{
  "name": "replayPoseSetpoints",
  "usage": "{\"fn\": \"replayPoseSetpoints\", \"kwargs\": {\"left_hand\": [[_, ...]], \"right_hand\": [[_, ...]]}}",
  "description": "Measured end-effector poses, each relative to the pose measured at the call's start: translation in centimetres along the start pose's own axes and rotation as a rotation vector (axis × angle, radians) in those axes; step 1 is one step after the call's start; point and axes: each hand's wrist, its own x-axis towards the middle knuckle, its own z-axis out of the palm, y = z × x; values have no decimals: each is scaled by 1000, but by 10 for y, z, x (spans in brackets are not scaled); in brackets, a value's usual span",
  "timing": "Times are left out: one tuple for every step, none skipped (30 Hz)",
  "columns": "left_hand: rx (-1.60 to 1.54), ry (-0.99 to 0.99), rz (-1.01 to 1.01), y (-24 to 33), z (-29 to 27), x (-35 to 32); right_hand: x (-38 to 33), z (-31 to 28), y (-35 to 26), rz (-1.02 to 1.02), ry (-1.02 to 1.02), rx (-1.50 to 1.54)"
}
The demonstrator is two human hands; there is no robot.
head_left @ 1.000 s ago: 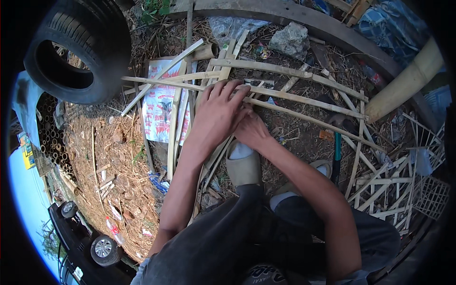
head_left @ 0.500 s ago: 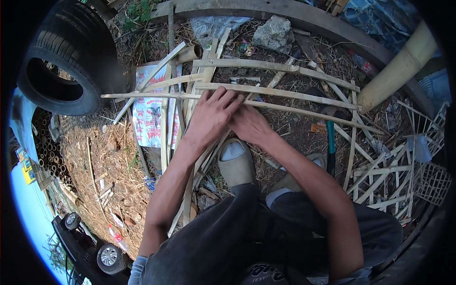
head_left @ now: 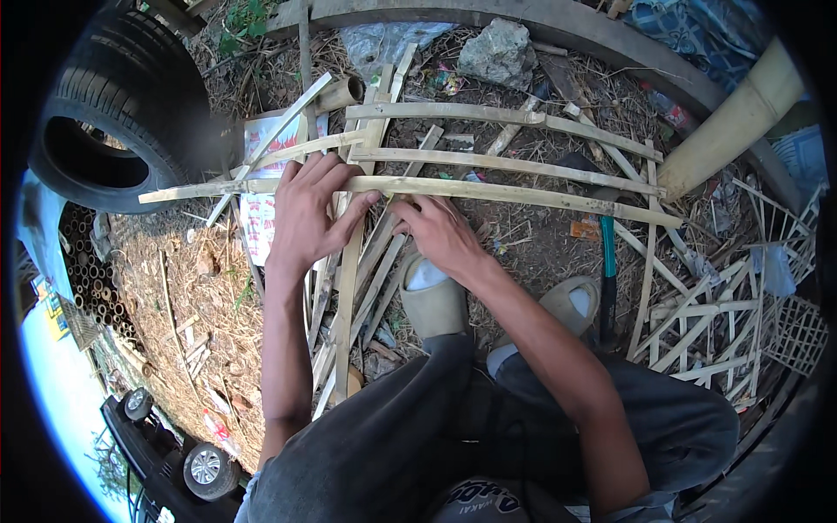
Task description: The person aligns bamboo strips over a lattice frame and drives nails into the joints using a hammer.
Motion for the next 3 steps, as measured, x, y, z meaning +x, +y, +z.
{"fn": "replayPoseSetpoints", "kwargs": {"left_hand": [[-1, -1, -2, -7, 0, -6], [17, -18, -61, -16, 0, -13], [30, -31, -114, -24, -2, -16]], "right_hand": [[-2, -1, -3, 84, -26, 102], [-2, -4, -3, 62, 80, 277], [-3, -6, -2, 65, 80, 271]]}}
